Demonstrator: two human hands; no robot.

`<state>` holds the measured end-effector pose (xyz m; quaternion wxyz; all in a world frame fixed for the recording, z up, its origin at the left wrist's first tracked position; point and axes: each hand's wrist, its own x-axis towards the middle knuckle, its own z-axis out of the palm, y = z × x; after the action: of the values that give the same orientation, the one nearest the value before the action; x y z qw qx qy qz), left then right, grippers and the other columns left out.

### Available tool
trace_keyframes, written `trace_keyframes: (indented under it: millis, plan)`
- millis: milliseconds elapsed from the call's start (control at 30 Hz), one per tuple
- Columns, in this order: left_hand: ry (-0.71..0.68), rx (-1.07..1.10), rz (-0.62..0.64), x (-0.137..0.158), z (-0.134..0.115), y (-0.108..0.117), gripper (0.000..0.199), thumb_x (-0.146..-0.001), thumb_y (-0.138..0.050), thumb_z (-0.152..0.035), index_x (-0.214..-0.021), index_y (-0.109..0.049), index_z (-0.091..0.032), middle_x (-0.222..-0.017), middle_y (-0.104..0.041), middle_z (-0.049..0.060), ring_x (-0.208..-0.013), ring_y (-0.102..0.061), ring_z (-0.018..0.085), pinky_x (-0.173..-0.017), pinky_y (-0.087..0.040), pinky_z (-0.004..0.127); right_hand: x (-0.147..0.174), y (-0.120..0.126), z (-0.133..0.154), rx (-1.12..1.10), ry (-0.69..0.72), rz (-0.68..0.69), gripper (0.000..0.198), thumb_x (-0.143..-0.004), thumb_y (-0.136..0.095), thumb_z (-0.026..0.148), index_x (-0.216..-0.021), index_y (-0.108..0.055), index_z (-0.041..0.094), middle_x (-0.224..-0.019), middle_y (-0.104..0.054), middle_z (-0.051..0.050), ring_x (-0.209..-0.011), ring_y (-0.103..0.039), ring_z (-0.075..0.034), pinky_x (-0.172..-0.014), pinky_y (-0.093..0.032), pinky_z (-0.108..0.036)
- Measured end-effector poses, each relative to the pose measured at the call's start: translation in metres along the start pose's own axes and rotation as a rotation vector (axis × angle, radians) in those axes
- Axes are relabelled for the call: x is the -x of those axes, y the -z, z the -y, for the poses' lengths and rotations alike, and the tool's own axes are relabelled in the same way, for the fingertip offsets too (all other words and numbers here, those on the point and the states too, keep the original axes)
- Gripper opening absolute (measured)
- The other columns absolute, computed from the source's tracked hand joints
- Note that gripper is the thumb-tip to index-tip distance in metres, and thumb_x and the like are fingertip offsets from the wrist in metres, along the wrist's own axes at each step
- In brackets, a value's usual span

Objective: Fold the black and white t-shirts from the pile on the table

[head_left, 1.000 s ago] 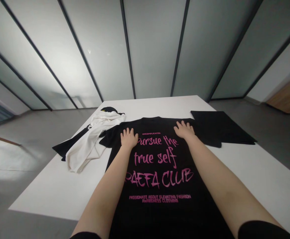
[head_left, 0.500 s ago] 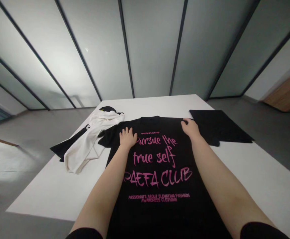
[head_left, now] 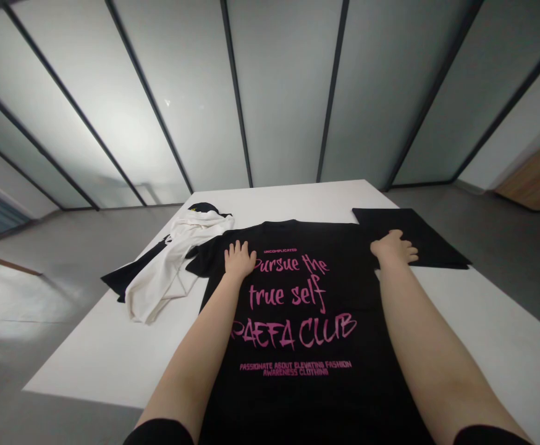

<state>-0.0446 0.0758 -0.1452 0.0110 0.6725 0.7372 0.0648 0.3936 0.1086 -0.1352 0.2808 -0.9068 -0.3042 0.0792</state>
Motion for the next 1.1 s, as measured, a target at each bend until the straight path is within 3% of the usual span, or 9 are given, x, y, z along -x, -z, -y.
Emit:
trace_keyframes:
  millis: [133, 267, 333, 433, 533, 633, 833, 1000, 1100]
  plan:
    - [-0.006, -0.009, -0.015, -0.001, 0.000, -0.002, 0.067, -0.108, -0.040, -0.050, -0.165, -0.047, -0.015, -0.174, -0.040, 0.019, -0.161, -0.035, 0.040, -0.131, -0.030, 0.057, 0.003, 0.014, 0.007, -0.076, 0.109, 0.026, 0.058, -0.081, -0.073, 0.017, -0.138, -0.062, 0.019, -0.131, -0.066, -0.026, -0.121, -0.064, -0.044, -0.099, -0.050, -0.059]
    - [-0.008, -0.023, -0.026, -0.002, 0.000, -0.004, 0.067, -0.108, -0.040, -0.049, -0.165, -0.048, -0.015, -0.173, -0.041, 0.019, -0.161, -0.036, 0.040, -0.130, -0.031, 0.057, 0.012, 0.036, 0.029, -0.123, 0.331, 0.027, 0.049, -0.081, -0.073, 0.015, -0.129, -0.067, 0.020, -0.119, -0.070, -0.018, -0.112, -0.069, -0.035, -0.094, -0.058, -0.048]
    - [-0.008, -0.025, -0.027, -0.003, -0.001, -0.005, 0.067, -0.108, -0.040, -0.049, -0.165, -0.048, -0.015, -0.173, -0.040, 0.018, -0.161, -0.036, 0.040, -0.130, -0.031, 0.058, 0.021, 0.047, 0.044, -0.203, 0.449, 0.147, 0.047, -0.082, -0.078, 0.022, -0.127, -0.067, 0.021, -0.113, -0.071, -0.014, -0.101, -0.072, -0.030, -0.086, -0.061, -0.043]
    - [-0.007, -0.027, -0.027, -0.004, -0.001, -0.006, 0.066, -0.107, -0.041, -0.048, -0.164, -0.048, -0.015, -0.173, -0.041, 0.018, -0.160, -0.037, 0.041, -0.129, -0.032, 0.059, 0.037, 0.057, 0.062, -0.403, 0.537, 0.455, 0.044, -0.088, -0.078, 0.033, -0.128, -0.065, 0.022, -0.102, -0.072, -0.008, -0.082, -0.072, -0.022, -0.064, -0.061, -0.031]
    - [-0.014, -0.036, -0.034, -0.003, -0.002, -0.005, 0.066, -0.107, -0.040, -0.047, -0.164, -0.049, -0.015, -0.173, -0.042, 0.018, -0.159, -0.038, 0.040, -0.129, -0.033, 0.059, 0.044, 0.057, 0.070, -0.487, 0.535, 0.503, 0.032, -0.098, -0.064, 0.035, -0.127, -0.066, 0.022, -0.101, -0.073, -0.008, -0.076, -0.071, -0.019, -0.054, -0.056, -0.025]
    - [-0.016, -0.035, -0.031, -0.003, -0.002, -0.005, 0.066, -0.107, -0.040, -0.047, -0.164, -0.048, -0.015, -0.173, -0.042, 0.019, -0.160, -0.038, 0.041, -0.129, -0.032, 0.059, 0.041, 0.048, 0.066, -0.265, 0.532, 0.462, 0.031, -0.098, -0.066, 0.037, -0.123, -0.069, 0.019, -0.102, -0.075, -0.011, -0.078, -0.072, -0.021, -0.058, -0.057, -0.028]
    - [-0.013, -0.030, -0.028, -0.002, -0.002, -0.004, 0.067, -0.107, -0.040, -0.048, -0.164, -0.048, -0.014, -0.173, -0.041, 0.019, -0.160, -0.037, 0.041, -0.129, -0.032, 0.058, 0.052, 0.010, 0.058, 0.335, 0.673, 0.626, 0.050, -0.076, -0.093, 0.044, -0.117, -0.078, 0.020, -0.116, -0.079, -0.014, -0.104, -0.076, -0.032, -0.087, -0.059, -0.038]
    - [-0.010, -0.029, -0.032, -0.003, -0.002, -0.005, 0.066, -0.107, -0.040, -0.049, -0.164, -0.048, -0.016, -0.173, -0.042, 0.018, -0.160, -0.038, 0.040, -0.129, -0.031, 0.058, 0.068, -0.005, 0.063, 0.453, 0.732, 0.661, 0.016, -0.088, -0.076, 0.028, -0.099, -0.082, 0.018, -0.094, -0.080, -0.013, -0.095, -0.078, -0.030, -0.083, -0.058, -0.036]
    - [-0.008, -0.028, -0.027, -0.004, -0.002, -0.006, 0.067, -0.107, -0.040, -0.049, -0.165, -0.048, -0.016, -0.173, -0.041, 0.018, -0.160, -0.037, 0.040, -0.130, -0.031, 0.058, 0.070, -0.001, 0.065, 0.430, 0.702, 0.682, 0.018, -0.090, -0.067, 0.024, -0.097, -0.082, 0.017, -0.085, -0.078, -0.014, -0.084, -0.077, -0.030, -0.074, -0.060, -0.038]
